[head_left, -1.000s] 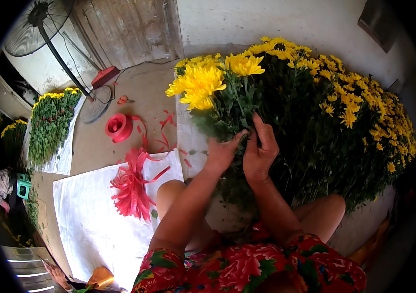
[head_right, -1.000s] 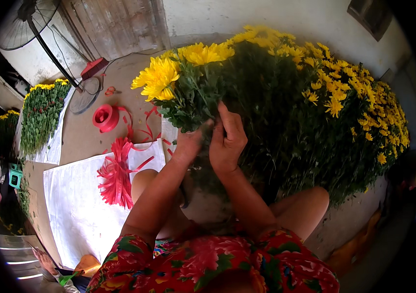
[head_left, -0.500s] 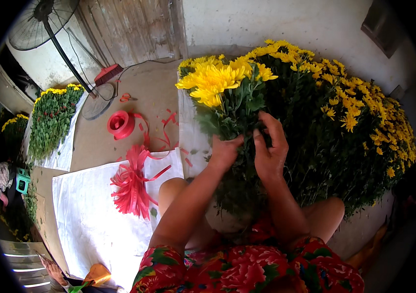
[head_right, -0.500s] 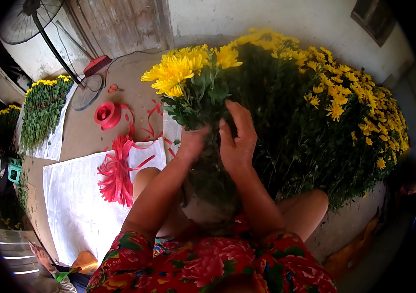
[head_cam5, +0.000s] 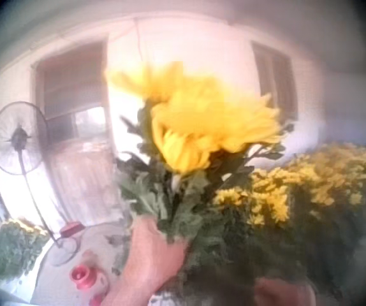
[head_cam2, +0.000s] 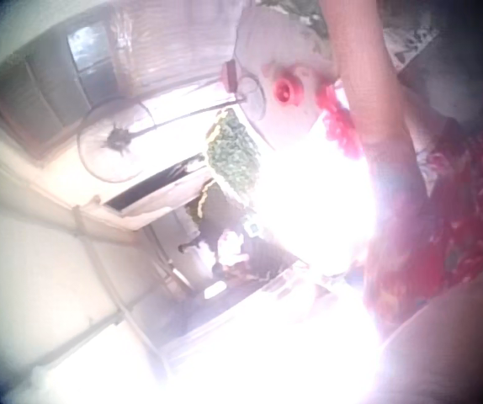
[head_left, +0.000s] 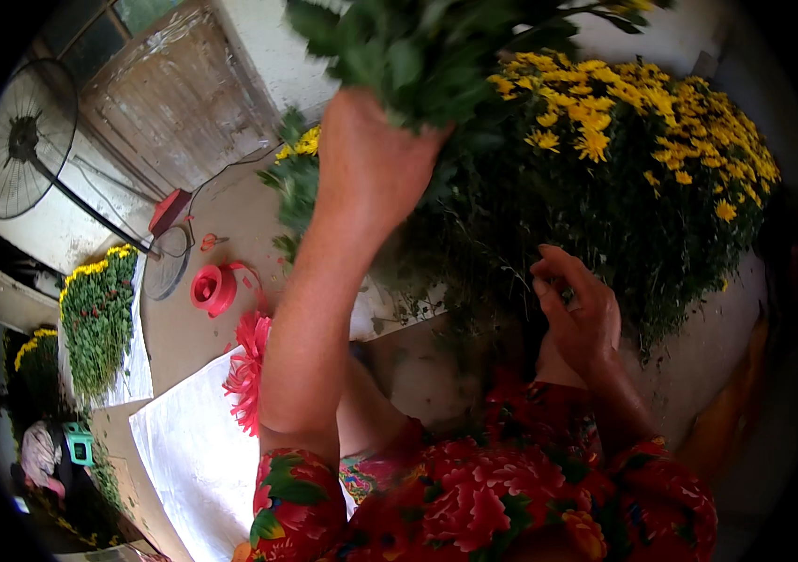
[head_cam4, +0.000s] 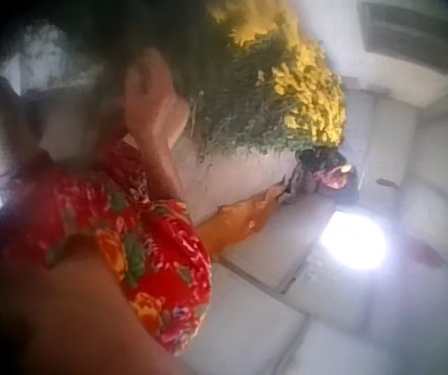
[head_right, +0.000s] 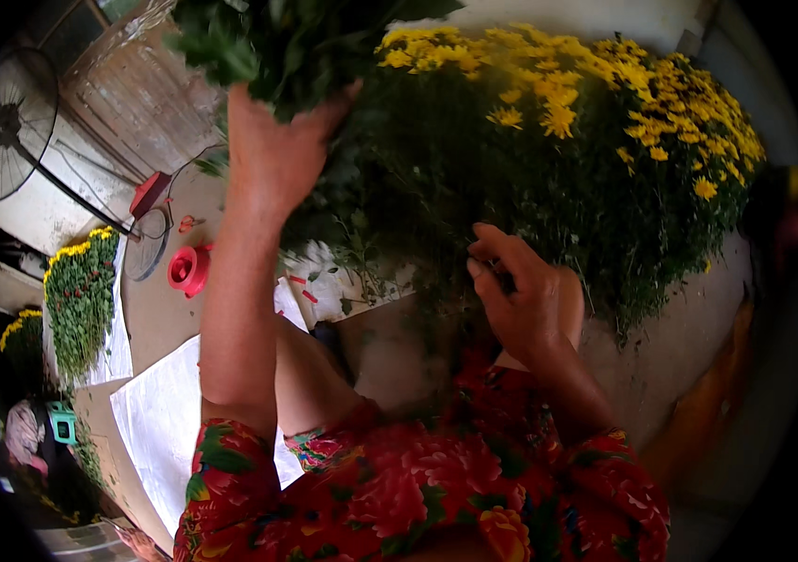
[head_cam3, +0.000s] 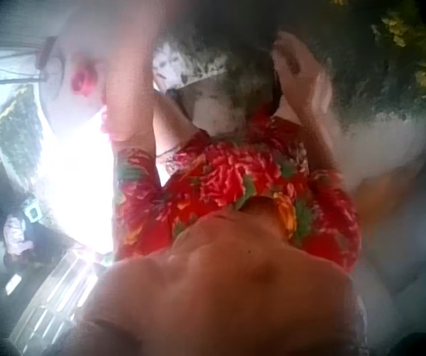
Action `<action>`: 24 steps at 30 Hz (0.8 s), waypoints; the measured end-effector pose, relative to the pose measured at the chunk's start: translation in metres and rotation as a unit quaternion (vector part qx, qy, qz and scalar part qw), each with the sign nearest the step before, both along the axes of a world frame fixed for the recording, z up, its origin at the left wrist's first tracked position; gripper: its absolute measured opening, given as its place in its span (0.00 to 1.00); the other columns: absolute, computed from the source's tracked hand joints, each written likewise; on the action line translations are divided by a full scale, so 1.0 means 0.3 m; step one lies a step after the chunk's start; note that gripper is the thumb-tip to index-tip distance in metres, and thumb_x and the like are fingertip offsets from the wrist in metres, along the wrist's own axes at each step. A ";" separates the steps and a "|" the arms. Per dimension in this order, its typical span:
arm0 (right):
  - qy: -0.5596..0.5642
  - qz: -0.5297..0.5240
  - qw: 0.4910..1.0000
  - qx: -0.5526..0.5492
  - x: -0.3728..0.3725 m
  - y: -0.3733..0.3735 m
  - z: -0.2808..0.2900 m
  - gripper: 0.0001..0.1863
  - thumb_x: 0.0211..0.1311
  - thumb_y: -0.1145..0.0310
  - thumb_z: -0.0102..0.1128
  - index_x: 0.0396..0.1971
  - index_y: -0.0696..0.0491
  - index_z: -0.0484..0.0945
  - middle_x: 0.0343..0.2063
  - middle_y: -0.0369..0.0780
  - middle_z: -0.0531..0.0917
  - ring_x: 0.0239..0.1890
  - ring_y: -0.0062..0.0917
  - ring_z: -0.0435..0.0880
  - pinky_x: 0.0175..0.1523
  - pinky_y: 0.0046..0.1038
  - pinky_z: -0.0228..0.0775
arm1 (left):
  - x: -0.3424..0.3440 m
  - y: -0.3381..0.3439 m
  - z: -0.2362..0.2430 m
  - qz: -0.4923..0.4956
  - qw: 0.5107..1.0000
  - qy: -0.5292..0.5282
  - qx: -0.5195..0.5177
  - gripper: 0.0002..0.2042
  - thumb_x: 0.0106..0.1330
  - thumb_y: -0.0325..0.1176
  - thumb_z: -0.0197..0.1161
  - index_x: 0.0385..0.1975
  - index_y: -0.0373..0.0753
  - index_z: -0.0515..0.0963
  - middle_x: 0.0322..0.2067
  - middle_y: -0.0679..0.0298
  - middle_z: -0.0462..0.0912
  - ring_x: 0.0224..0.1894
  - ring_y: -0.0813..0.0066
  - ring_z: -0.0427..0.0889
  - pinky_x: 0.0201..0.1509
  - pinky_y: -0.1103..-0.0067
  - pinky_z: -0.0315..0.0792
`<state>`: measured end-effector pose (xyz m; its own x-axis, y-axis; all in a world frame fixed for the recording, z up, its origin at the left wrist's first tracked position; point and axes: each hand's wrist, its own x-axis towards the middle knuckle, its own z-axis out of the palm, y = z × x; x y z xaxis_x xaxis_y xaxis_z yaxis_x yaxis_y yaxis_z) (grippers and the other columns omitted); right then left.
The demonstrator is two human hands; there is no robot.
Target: The person sits on the floor and arranges yellow chrysanthemums into bouquets, gathering stems, aligning them, and tying them with pink ribbons. The person handles the flowers by hand and places completed bouquets aside.
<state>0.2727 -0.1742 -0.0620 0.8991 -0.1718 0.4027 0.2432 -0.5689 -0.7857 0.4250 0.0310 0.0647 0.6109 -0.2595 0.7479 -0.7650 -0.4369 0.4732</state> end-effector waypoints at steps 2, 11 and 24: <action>-0.060 0.024 0.995 -0.081 -0.078 -0.029 0.051 0.23 0.54 0.79 0.66 0.52 0.56 0.79 0.39 0.40 0.85 0.45 0.33 0.83 0.45 0.33 0.74 | -0.054 -0.135 0.118 0.069 0.992 -0.019 0.103 0.09 0.59 0.27 0.62 0.38 0.33 0.76 0.30 0.54 0.85 0.33 0.53 0.85 0.37 0.66 0.78; -0.155 0.025 0.929 -0.335 -0.151 -0.141 0.026 0.39 0.46 0.78 0.65 0.64 0.59 0.66 0.58 0.49 0.75 0.63 0.45 0.74 0.67 0.47 0.64 | -0.333 -0.414 -0.581 0.013 0.890 -0.010 0.456 0.19 0.57 0.35 0.64 0.48 0.37 0.74 0.39 0.56 0.79 0.46 0.58 0.81 0.42 0.70 0.75; 0.144 0.126 0.876 -0.442 -0.109 -0.244 -0.308 0.40 0.50 0.71 0.64 0.67 0.52 0.62 0.47 0.43 0.82 0.55 0.36 0.79 0.63 0.46 0.62 | -0.551 -0.408 -0.717 -0.092 0.931 0.138 0.326 0.30 0.50 0.34 0.71 0.53 0.30 0.72 0.46 0.49 0.78 0.49 0.45 0.76 0.52 0.61 0.74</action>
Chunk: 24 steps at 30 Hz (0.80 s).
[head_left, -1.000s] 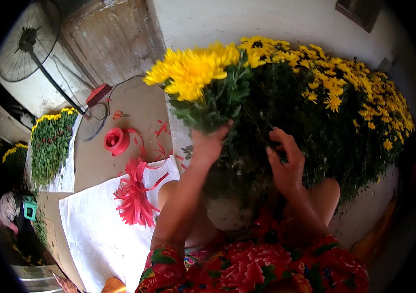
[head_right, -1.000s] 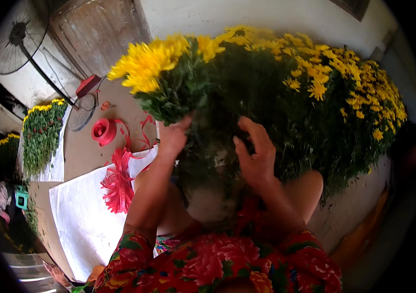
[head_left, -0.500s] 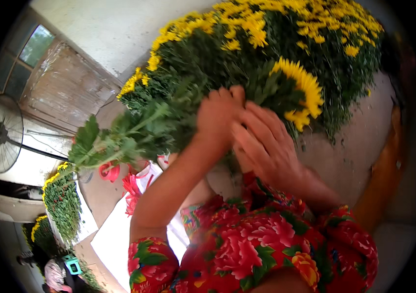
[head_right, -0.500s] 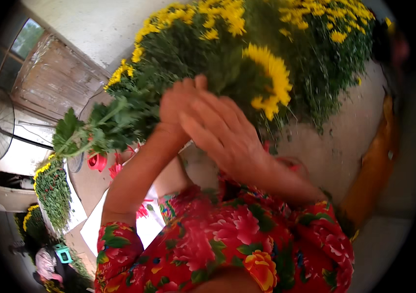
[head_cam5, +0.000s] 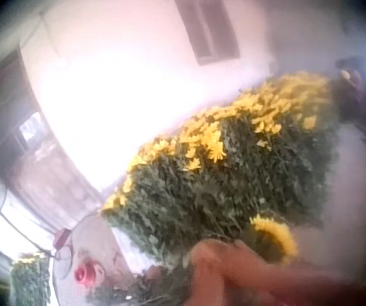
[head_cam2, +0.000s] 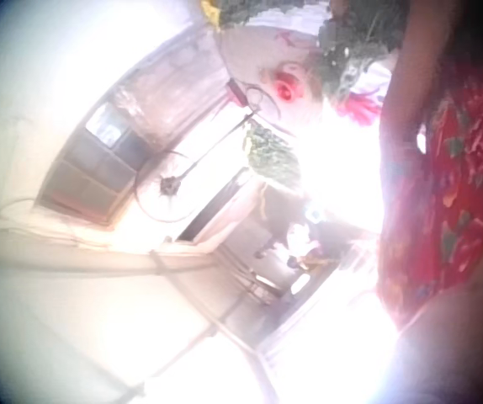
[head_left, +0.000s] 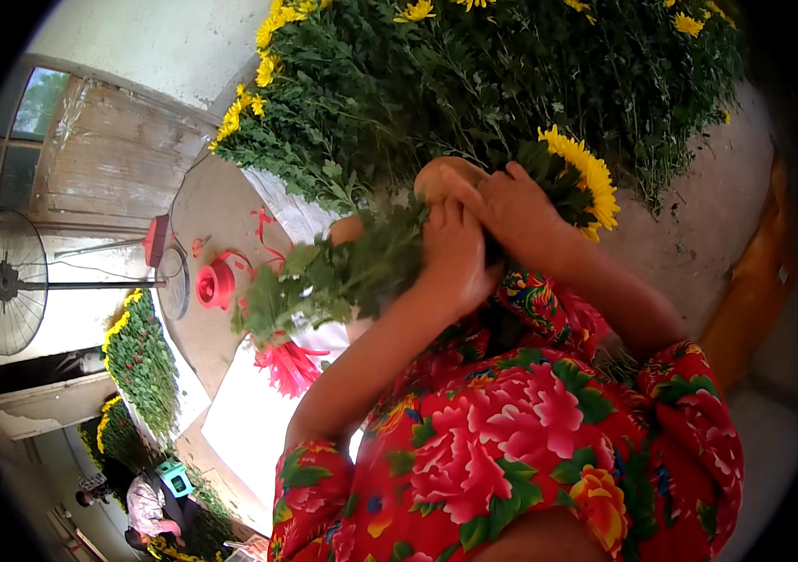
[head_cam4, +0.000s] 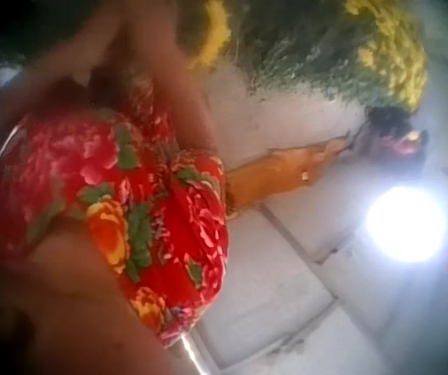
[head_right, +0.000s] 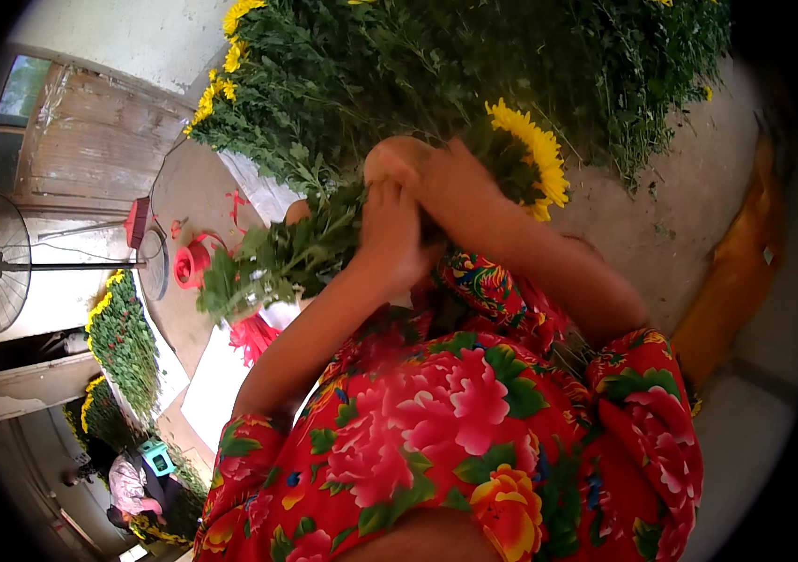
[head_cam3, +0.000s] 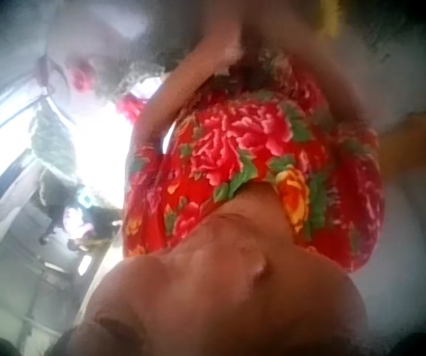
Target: The person sits on the floor and arranges yellow chrysanthemums into bouquets, gathering stems, aligning them, and tying them with pink ribbons. The person handles the flowers by hand and places completed bouquets aside.
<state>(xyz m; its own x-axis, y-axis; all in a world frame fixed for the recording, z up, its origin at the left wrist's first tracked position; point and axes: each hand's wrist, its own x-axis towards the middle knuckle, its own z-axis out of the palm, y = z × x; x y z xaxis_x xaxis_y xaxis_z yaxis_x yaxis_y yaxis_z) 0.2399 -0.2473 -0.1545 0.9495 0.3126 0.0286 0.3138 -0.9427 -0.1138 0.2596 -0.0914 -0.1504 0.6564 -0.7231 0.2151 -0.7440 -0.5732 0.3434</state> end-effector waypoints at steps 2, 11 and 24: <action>-0.086 -0.013 0.996 0.025 -0.024 0.014 -0.032 0.35 0.52 0.70 0.63 0.64 0.51 0.67 0.46 0.42 0.83 0.55 0.35 0.79 0.63 0.45 0.61 | -0.031 0.091 0.135 -0.075 0.992 0.100 -0.001 0.32 0.48 0.33 0.73 0.56 0.32 0.71 0.49 0.50 0.77 0.53 0.45 0.75 0.54 0.60 0.74; -0.098 -0.005 0.995 0.034 -0.012 0.061 -0.069 0.26 0.53 0.69 0.63 0.56 0.52 0.75 0.50 0.45 0.81 0.56 0.41 0.77 0.66 0.50 0.57 | 0.066 0.252 0.046 0.068 0.977 -0.052 0.193 0.45 0.40 0.37 0.81 0.62 0.35 0.66 0.57 0.50 0.73 0.58 0.47 0.74 0.55 0.60 0.75; -0.285 -0.350 0.849 0.274 -0.303 -0.427 -0.070 0.15 0.62 0.71 0.63 0.50 0.53 0.81 0.46 0.44 0.85 0.46 0.33 0.86 0.50 0.32 0.78 | 0.080 0.228 -0.070 0.144 0.946 0.022 0.288 0.20 0.55 0.47 0.69 0.38 0.39 0.72 0.34 0.55 0.83 0.37 0.48 0.83 0.38 0.57 0.74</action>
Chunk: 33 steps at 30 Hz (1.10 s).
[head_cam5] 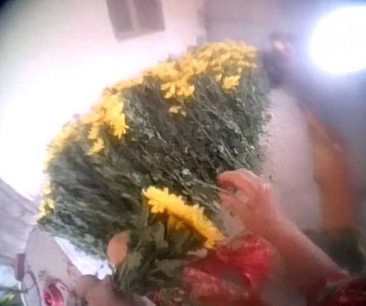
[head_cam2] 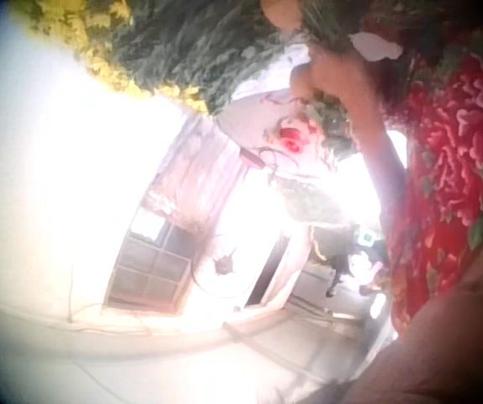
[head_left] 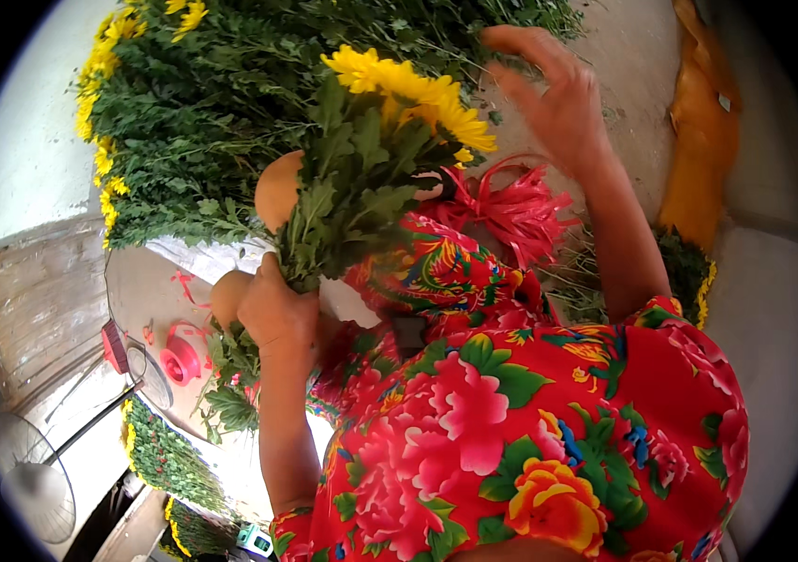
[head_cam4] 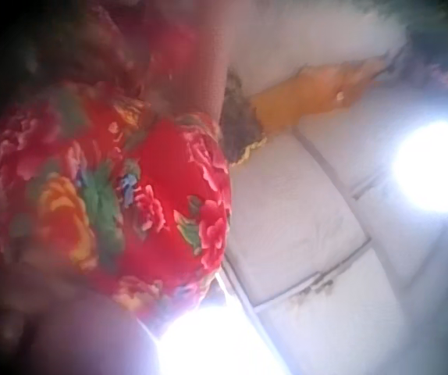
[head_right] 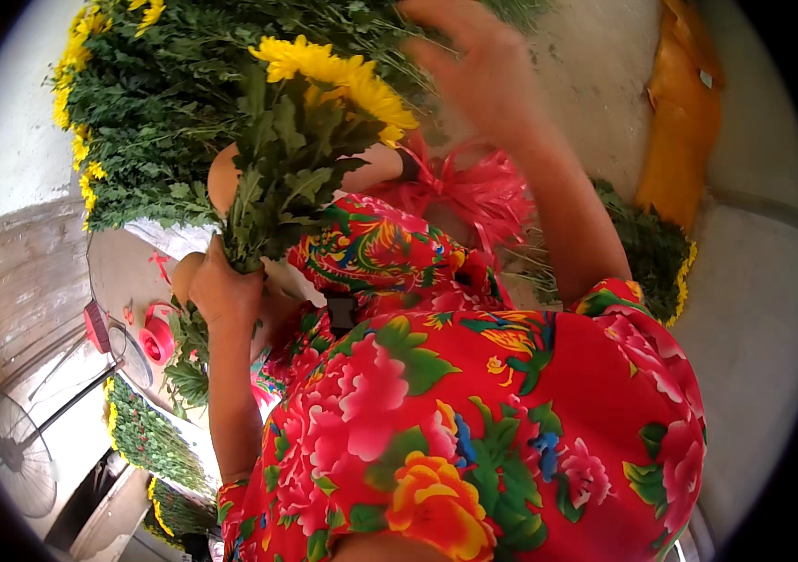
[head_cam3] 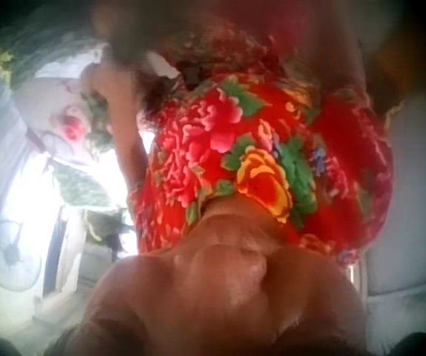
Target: The person sits on the floor and arranges yellow chrysanthemums into bouquets, gathering stems, aligning them, and tying them with pink ribbons. The person handles the flowers by hand and places completed bouquets aside.
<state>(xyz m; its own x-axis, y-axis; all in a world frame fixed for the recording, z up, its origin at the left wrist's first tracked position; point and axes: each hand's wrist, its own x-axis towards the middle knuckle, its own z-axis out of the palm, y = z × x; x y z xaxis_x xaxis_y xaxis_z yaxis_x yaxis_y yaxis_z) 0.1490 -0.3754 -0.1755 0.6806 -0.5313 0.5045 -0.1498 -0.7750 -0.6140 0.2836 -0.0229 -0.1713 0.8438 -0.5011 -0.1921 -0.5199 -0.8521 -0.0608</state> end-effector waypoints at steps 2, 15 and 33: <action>0.185 -0.147 0.969 0.071 -0.101 -0.205 -0.271 0.13 0.64 0.63 0.64 0.43 0.54 0.84 0.34 0.45 0.87 0.38 0.35 0.88 0.45 0.34 0.78 | 0.004 -0.042 0.030 0.020 0.999 0.030 0.005 0.19 0.55 0.45 0.69 0.39 0.39 0.73 0.36 0.53 0.84 0.38 0.46 0.83 0.41 0.57 0.74; 0.335 -0.100 0.885 0.308 -0.140 0.294 -1.433 0.18 0.59 0.59 0.60 0.47 0.49 0.82 0.36 0.49 0.86 0.40 0.48 0.86 0.47 0.45 0.77 | 0.015 -0.078 0.021 0.011 0.998 0.024 -0.058 0.18 0.51 0.39 0.72 0.39 0.41 0.76 0.28 0.52 0.84 0.34 0.45 0.83 0.39 0.58 0.75; 0.432 -0.171 0.843 0.271 -0.315 0.166 -1.369 0.12 0.56 0.60 0.57 0.33 0.45 0.89 0.33 0.52 0.86 0.42 0.38 0.88 0.47 0.37 0.80 | 0.013 -0.073 0.000 0.018 0.997 0.021 -0.077 0.18 0.51 0.40 0.71 0.38 0.40 0.76 0.33 0.55 0.84 0.37 0.48 0.83 0.38 0.60 0.74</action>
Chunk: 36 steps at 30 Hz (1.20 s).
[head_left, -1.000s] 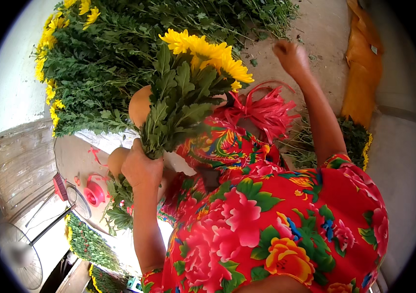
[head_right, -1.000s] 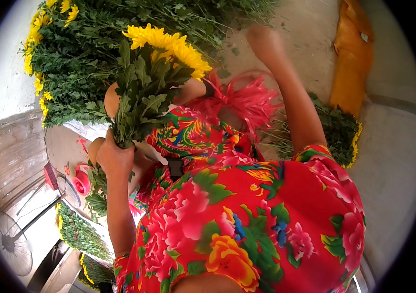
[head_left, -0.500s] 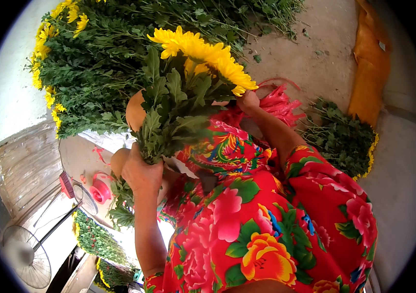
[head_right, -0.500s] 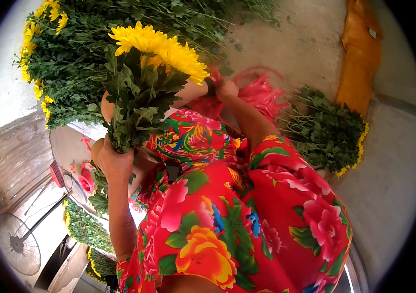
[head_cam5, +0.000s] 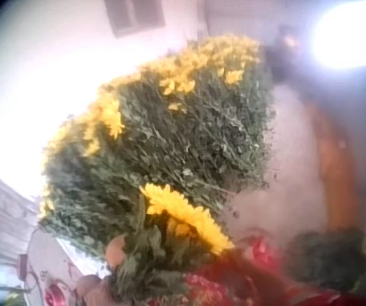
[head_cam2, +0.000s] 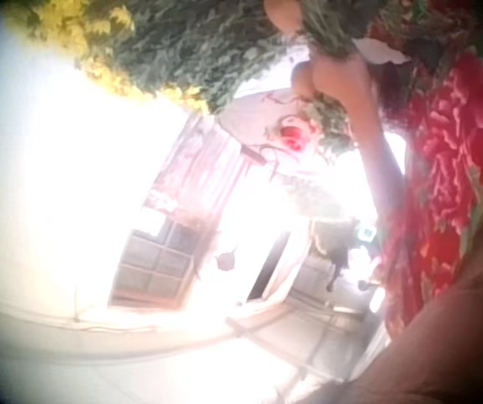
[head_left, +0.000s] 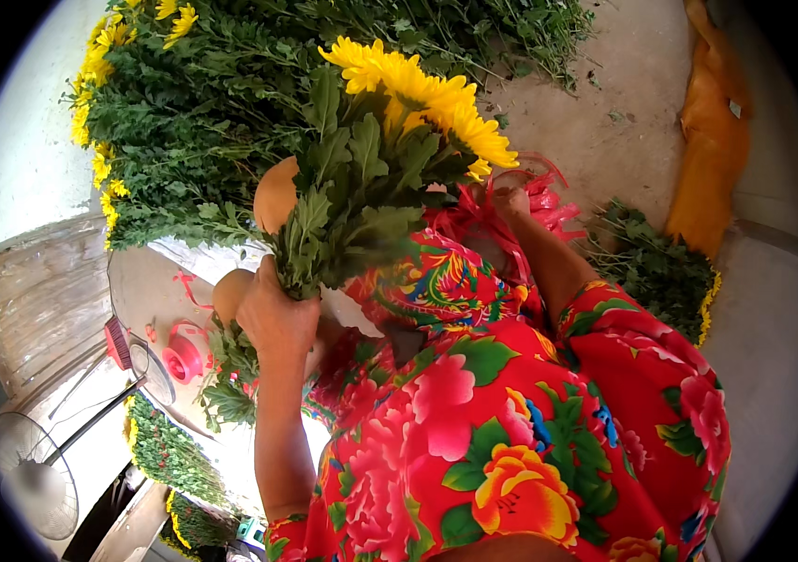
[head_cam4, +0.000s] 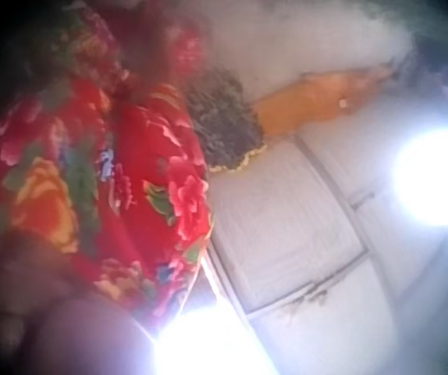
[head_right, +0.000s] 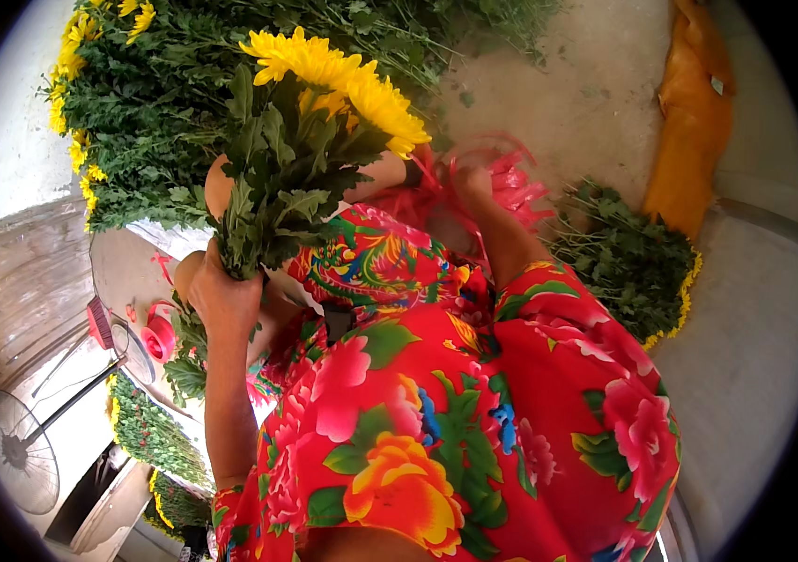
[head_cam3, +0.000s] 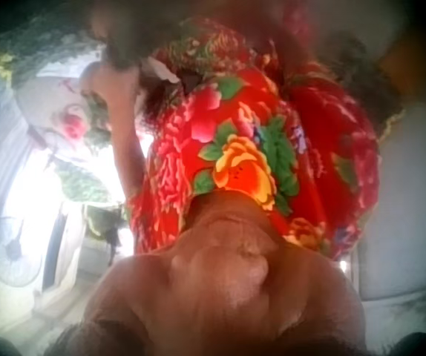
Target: The person sits on the floor and arranges yellow chrysanthemums into bouquets, gathering stems, aligning them, and tying them with pink ribbons. The person handles the flowers by hand and places completed bouquets aside.
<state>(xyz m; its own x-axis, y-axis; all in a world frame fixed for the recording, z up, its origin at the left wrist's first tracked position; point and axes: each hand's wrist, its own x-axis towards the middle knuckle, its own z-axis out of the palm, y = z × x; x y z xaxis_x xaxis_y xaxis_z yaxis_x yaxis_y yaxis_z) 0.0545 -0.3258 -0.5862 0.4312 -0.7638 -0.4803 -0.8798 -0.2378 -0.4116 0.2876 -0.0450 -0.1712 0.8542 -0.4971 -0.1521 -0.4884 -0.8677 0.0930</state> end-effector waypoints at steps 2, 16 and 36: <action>0.014 0.030 0.999 -0.040 -0.003 -0.005 -0.027 0.12 0.56 0.61 0.57 0.32 0.47 0.89 0.31 0.51 0.86 0.40 0.38 0.89 0.44 0.37 0.80 | -0.002 0.002 0.001 -0.009 1.000 0.004 -0.030 0.17 0.52 0.41 0.71 0.37 0.40 0.76 0.33 0.54 0.84 0.36 0.47 0.83 0.38 0.60 0.74; -0.430 -0.209 0.818 0.321 0.321 -0.013 0.389 0.15 0.61 0.63 0.61 0.45 0.55 0.81 0.25 0.40 0.81 0.25 0.32 0.82 0.32 0.32 0.76 | 0.022 0.081 0.111 -0.013 0.996 0.051 -0.078 0.21 0.51 0.43 0.70 0.42 0.40 0.80 0.26 0.52 0.83 0.32 0.48 0.83 0.39 0.62 0.75; -0.345 0.393 0.765 0.375 0.317 0.374 1.244 0.12 0.71 0.72 0.56 0.51 0.58 0.74 0.28 0.33 0.75 0.33 0.11 0.72 0.41 0.19 0.68 | 0.113 0.256 0.167 0.013 0.977 0.177 -0.117 0.24 0.44 0.41 0.70 0.42 0.32 0.80 0.27 0.52 0.84 0.32 0.56 0.84 0.40 0.66 0.77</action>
